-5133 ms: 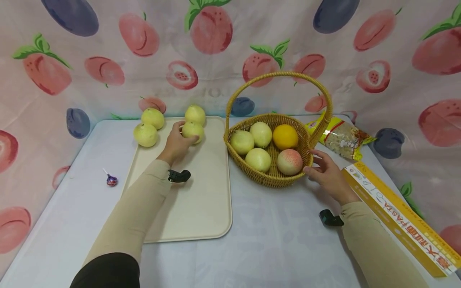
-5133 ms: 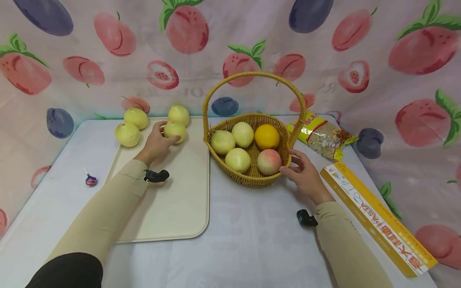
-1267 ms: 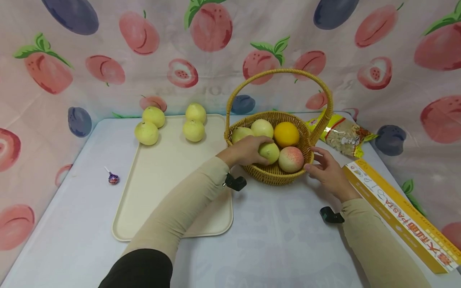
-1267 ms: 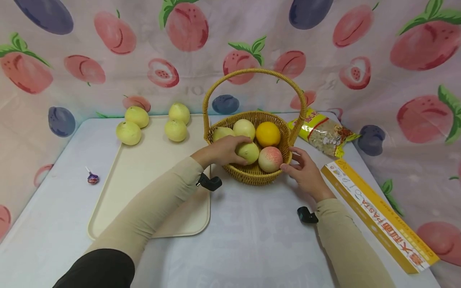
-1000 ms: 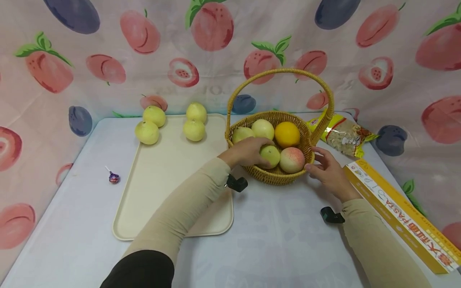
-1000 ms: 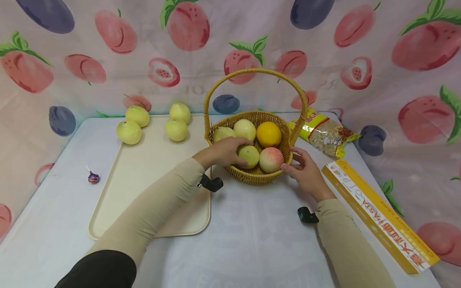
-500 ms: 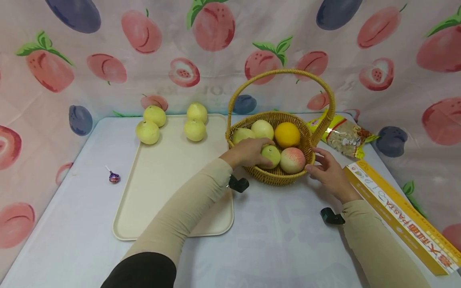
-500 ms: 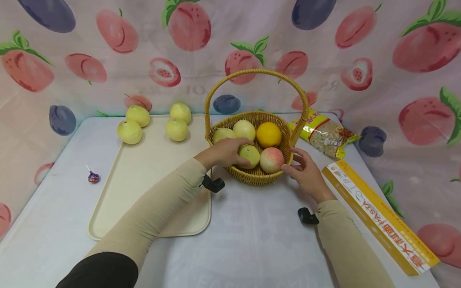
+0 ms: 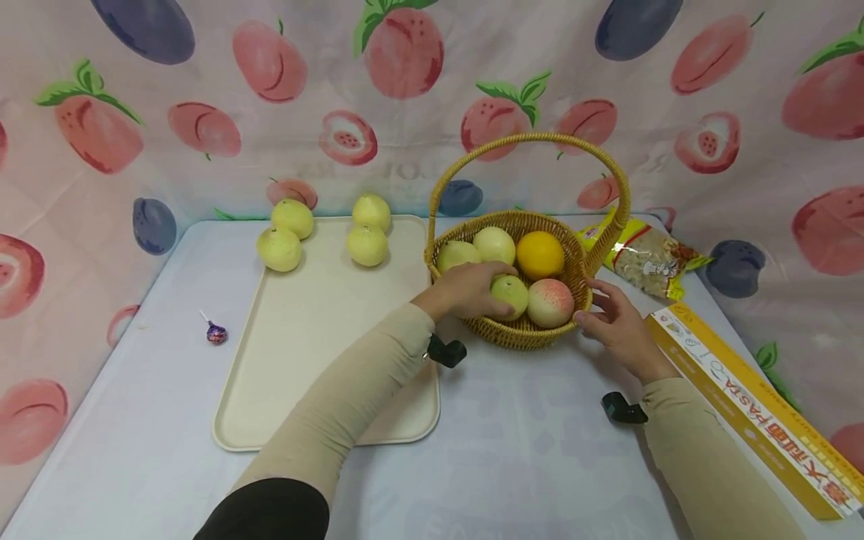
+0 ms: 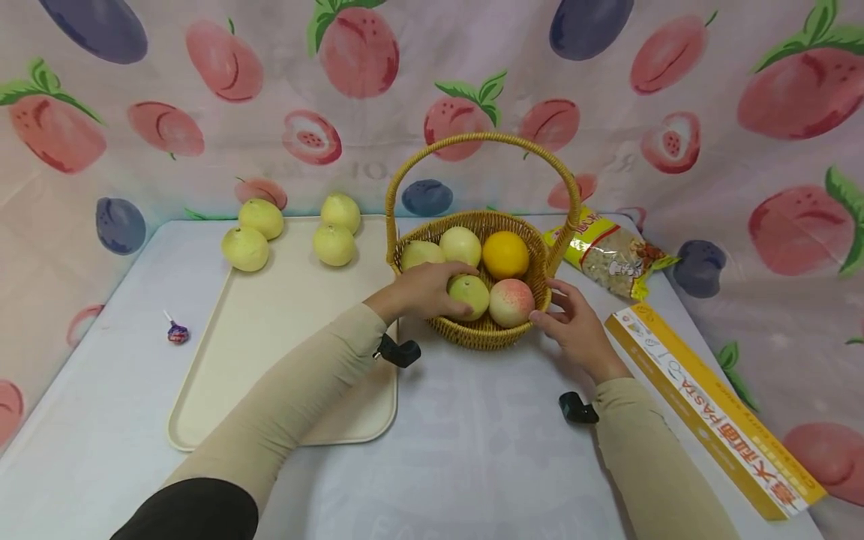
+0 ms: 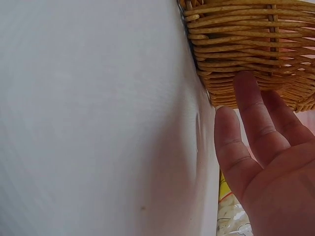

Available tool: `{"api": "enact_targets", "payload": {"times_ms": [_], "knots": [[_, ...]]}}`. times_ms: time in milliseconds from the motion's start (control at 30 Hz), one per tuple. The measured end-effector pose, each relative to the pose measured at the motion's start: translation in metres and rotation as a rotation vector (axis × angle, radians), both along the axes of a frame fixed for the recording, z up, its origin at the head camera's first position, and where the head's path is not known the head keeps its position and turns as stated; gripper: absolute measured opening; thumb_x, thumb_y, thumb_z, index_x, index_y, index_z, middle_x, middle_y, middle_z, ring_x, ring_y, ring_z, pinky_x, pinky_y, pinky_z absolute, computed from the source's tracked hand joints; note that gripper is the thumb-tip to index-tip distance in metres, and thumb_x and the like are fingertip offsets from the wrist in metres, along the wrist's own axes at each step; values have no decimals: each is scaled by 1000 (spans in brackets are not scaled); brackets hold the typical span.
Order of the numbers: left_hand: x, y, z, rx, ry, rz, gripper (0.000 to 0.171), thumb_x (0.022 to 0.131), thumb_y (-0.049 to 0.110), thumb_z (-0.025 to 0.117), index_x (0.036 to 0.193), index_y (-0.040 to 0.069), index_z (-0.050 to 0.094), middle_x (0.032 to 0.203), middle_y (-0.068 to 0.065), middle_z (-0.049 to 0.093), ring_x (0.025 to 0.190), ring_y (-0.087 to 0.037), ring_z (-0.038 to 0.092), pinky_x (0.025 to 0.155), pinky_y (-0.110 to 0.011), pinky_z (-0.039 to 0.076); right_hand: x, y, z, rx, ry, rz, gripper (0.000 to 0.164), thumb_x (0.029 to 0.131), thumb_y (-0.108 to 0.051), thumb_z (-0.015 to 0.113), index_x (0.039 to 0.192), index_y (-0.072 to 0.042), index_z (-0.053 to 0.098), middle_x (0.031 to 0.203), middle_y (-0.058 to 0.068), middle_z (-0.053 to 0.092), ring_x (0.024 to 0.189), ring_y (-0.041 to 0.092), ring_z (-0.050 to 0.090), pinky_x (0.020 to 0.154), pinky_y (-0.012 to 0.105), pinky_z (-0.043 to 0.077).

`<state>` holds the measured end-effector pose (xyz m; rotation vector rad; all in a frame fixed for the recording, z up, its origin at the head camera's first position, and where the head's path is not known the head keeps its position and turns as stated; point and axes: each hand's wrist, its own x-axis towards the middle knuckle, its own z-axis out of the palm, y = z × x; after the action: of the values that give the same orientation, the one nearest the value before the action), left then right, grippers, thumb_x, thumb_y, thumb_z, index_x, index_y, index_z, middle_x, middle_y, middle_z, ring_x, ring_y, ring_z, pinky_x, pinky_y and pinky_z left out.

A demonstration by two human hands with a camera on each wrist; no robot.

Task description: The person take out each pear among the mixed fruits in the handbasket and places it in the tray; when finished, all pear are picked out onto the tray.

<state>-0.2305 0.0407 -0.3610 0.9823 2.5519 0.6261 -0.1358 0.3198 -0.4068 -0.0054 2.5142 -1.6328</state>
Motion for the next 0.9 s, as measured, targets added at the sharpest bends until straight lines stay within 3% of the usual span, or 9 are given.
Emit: {"api": "enact_targets", "payload": {"times_ms": [233,533,700,900], "knots": [[1,-4,-3,135,-17,2,70,89,46,69,152,25,45,139,-1,57,113,-17,55,93,-36,44,1,-1,1,-10,9,0,75,102,-35,60,161,-15,17,159,25,25,129,43,45,84,22,53],[3,-14,-2,431,-148,26,68,87,25,72,149,13,45,131,-5,55,99,-19,57,83,-34,50,1,-1,2,5,-20,3,78,100,-39,61,161,-17,16,159,24,25,128,43,46,84,22,53],[9,-20,3,474,-172,38,67,87,23,70,148,14,46,137,-6,52,103,-20,56,83,-35,51,1,0,2,5,-21,-1,78,101,-38,60,161,-17,16,159,24,25,127,42,46,83,22,53],[18,-36,14,462,-105,18,67,85,22,71,148,15,48,136,-6,53,104,-21,54,83,-34,51,2,0,4,-5,-23,0,78,101,-37,60,161,-17,16,160,23,24,129,43,45,84,22,53]]}}
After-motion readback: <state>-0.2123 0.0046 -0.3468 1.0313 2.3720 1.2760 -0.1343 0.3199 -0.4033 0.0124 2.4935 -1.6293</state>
